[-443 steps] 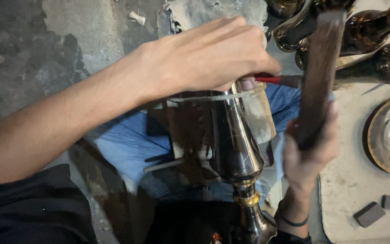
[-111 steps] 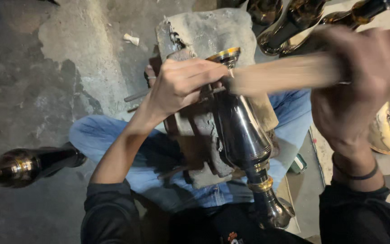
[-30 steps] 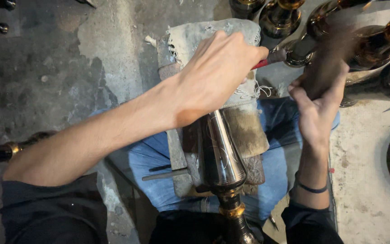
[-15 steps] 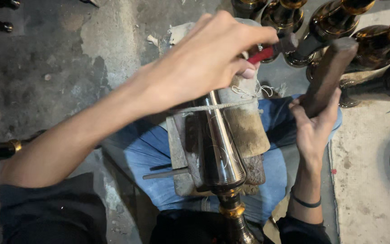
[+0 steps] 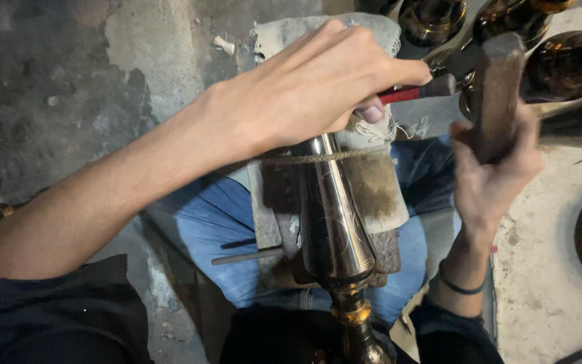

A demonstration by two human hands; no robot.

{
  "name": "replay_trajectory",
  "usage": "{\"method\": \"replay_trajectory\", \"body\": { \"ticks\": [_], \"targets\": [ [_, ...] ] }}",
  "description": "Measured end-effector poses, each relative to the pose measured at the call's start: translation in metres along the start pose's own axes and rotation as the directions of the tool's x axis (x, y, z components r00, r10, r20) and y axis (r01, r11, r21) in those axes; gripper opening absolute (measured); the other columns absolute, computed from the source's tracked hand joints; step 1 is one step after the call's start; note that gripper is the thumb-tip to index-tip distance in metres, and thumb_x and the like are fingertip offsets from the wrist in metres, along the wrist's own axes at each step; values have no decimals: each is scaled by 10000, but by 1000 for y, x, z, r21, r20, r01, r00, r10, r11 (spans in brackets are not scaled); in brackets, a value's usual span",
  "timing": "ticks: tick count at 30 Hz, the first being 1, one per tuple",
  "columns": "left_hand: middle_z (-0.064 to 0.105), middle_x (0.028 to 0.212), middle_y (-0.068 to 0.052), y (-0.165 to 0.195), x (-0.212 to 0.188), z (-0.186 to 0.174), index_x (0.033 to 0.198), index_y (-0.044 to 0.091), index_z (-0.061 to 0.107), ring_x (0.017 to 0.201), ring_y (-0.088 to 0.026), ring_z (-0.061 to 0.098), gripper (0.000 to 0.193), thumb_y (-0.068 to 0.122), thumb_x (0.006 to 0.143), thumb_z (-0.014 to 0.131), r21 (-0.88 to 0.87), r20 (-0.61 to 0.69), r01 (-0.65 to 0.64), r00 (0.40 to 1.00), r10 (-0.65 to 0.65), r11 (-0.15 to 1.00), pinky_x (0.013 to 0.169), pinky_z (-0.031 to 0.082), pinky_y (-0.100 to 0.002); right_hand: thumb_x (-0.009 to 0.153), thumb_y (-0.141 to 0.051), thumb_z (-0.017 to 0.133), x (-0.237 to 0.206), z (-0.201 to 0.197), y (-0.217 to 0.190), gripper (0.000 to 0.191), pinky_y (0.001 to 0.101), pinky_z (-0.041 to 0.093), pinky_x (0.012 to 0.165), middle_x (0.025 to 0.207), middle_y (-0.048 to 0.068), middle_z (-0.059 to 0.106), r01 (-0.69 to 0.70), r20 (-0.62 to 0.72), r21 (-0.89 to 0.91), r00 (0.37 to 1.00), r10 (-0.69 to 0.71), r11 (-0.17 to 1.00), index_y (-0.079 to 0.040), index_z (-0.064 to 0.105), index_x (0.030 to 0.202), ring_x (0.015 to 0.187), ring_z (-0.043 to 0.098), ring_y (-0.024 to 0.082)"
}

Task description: The person sits on the floor with a brass vase lashed to a wooden stake on their lap. They hold a red-handled punch against the vase surface and strike it with a wooden mallet, working the patterned area, repositioning the punch repeatedly, and briefly picking up another brass item before resuming hammering.

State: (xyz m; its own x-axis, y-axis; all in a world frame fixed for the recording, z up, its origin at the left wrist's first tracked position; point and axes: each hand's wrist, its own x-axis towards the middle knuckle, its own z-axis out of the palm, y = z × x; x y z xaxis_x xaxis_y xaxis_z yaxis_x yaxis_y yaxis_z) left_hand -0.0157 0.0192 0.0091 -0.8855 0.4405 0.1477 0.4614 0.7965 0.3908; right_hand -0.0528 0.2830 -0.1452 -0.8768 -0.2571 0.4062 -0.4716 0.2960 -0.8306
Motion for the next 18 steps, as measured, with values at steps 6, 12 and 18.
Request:
{"method": "replay_trajectory", "body": {
  "ticks": [6, 12, 18],
  "targets": [
    [689, 739, -151, 3, 4, -1, 1294, 63, 659, 660, -277, 739, 590, -159, 747, 660, 1, -10, -33, 999, 33, 999, 550, 587, -391, 1074, 70, 734, -7, 6, 23, 597, 278, 503, 861, 1299, 78, 524, -14, -69, 245, 997, 32, 970, -54, 405, 1557, 985, 549, 181],
    [674, 693, -129, 5, -3, 1, 1225, 79, 678, 653, -247, 739, 475, -148, 811, 631, -6, 34, 57, 998, -56, 998, 557, 578, -395, 1047, 154, 689, 0, 5, 25, 749, 312, 520, 1044, 1599, 104, 429, 99, -5, 236, 995, -101, 967, -95, 277, 1621, 1246, 551, 209],
    [724, 834, -165, 8, -14, 6, 1203, 30, 665, 824, -310, 760, 507, -153, 733, 614, 31, -183, -29, 983, 34, 999, 696, 608, -416, 986, 222, 649, 28, -9, -5, 832, 353, 472, 1155, 1577, 143, 471, 245, 66, 147, 964, -256, 958, -93, 231, 1633, 1321, 546, 250]
  ]
}}
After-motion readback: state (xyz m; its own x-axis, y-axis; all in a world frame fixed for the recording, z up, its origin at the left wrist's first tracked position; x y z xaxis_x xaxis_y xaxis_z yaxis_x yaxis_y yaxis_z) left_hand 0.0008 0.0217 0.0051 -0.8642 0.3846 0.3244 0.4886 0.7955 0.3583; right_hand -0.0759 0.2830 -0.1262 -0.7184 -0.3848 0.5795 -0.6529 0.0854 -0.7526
